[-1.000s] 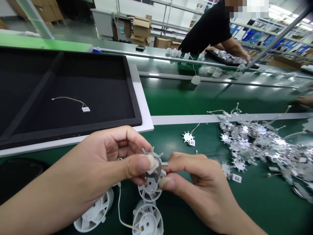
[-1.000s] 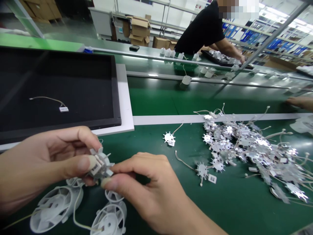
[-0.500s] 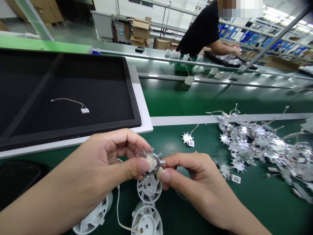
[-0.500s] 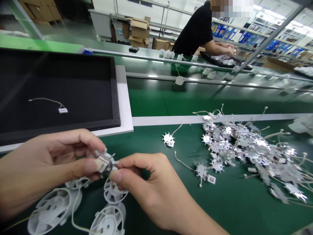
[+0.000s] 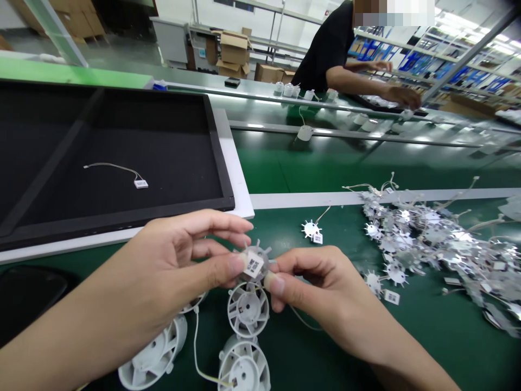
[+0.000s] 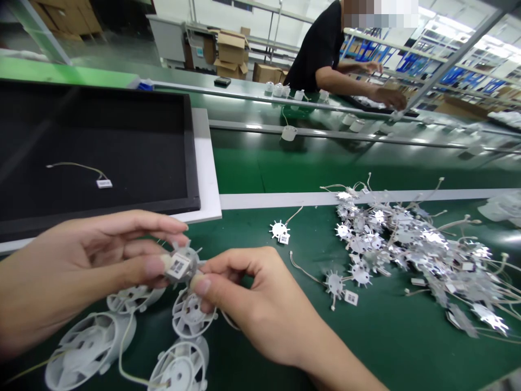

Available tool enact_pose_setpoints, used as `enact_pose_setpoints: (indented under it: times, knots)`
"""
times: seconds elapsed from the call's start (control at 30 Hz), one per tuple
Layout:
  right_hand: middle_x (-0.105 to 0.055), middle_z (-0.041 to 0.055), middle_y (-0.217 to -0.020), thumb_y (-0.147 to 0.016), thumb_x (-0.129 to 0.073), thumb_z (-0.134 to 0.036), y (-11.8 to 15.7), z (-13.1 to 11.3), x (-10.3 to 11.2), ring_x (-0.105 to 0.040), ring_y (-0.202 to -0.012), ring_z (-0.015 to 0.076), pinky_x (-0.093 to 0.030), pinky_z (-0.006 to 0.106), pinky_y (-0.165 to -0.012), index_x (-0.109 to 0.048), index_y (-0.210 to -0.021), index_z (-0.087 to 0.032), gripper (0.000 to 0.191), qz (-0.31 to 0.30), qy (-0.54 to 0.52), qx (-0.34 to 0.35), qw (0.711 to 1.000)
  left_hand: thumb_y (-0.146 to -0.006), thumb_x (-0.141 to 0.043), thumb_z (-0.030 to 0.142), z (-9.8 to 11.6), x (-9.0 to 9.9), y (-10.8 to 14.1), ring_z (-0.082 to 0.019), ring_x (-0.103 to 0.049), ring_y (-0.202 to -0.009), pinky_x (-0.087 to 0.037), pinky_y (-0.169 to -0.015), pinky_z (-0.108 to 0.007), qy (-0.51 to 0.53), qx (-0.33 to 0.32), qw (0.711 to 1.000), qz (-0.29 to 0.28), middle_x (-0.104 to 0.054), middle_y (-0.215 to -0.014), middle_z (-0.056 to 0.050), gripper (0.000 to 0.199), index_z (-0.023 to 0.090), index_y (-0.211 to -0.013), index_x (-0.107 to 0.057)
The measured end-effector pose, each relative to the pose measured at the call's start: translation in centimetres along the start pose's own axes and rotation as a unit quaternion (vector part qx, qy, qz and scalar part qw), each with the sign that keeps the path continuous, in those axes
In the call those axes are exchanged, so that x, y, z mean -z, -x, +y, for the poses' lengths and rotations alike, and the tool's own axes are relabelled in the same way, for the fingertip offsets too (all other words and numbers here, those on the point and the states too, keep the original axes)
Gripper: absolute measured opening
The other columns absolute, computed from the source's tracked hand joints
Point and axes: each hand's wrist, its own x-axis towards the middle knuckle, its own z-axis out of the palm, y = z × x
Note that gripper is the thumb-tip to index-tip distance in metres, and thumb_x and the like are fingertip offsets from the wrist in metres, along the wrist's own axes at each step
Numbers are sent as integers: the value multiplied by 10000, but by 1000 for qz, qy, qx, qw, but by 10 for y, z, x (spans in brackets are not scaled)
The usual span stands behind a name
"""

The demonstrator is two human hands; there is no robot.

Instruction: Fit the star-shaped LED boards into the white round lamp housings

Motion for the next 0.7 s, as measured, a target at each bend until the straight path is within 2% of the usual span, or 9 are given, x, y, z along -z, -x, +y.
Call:
enact_pose_setpoints:
  times: [0.1,0.2,0.27,0.33,0.37,0.43,0.5,0.57,0.7]
  knots:
    - [-696,5,-669,-889,-784,-364,-4,2,3,-536,-616,108,-409,239,-578,-754,-737,-170,248,7,16,12,1000,-917,-726,530,-7,5,-4,-184,-773,-863,-653,-678,-188,-75,-38,996,41,-780,-1047,-4,367,309,-1207,-677]
    - [-704,3,-681,-883,-793,-363,-7,3,6,-586,-658,115,-450,237,-628,-760,-752,-175,231,15,11,16,1000,-928,-705,507,-7,10,-5,-183,-752,-890,-624,-645,-175,-170,-108,977,72,-772,-1036,21,277,322,-1133,-689]
    - [-693,-3,-659,-852,-820,-356,-7,2,8,-583,-642,113,-454,233,-618,-751,-721,-179,230,30,10,22,999,-933,-684,497,-3,11,-3,-170,-724,-793,-553,-531,-166,-219,-126,963,98,-760,-954,40,210,312,-1031,-704]
    - [-677,-7,-635,-840,-823,-341,-7,0,11,-529,-587,95,-420,221,-560,-739,-687,-179,238,50,17,32,998,-961,-627,492,2,9,0,-123,-616,-557,-394,-373,-183,-245,-95,960,95,-723,-819,58,208,298,-951,-703]
    - [-674,-7,-632,-841,-818,-332,-7,0,12,-499,-567,87,-399,215,-534,-737,-681,-180,235,60,21,35,997,-975,-598,485,3,8,2,-102,-541,-478,-342,-348,-197,-252,-81,961,79,-703,-773,64,226,292,-919,-702]
    - [-673,-7,-632,-845,-808,-324,-7,-2,14,-461,-547,79,-361,206,-495,-743,-688,-184,220,77,23,36,996,-996,-558,428,2,4,3,-102,-534,-501,-412,-427,-202,-265,-106,958,28,-699,-782,60,233,287,-881,-703]
    - [-671,-8,-629,-822,-827,-325,-8,-3,16,-451,-541,79,-344,202,-476,-752,-704,-189,196,86,16,32,996,-1003,-516,294,-3,2,3,-137,-637,-706,-514,-633,-218,-283,-187,940,-31,-728,-903,40,226,294,-903,-719]
    - [-667,-9,-621,-786,-862,-326,-9,-4,16,-454,-540,80,-343,199,-472,-755,-711,-188,190,90,5,29,995,-997,-462,172,-9,2,2,-159,-661,-862,-512,-758,-249,-309,-252,914,-76,-733,-972,25,295,301,-970,-727]
    - [-670,-6,-626,-768,-879,-374,-11,-3,16,-497,-530,81,-372,201,-473,-739,-722,-178,245,87,-9,17,996,-1036,-430,187,-17,3,1,-174,-647,-838,-489,-802,-307,-358,-249,895,-94,-735,-949,8,301,279,-1062,-715]
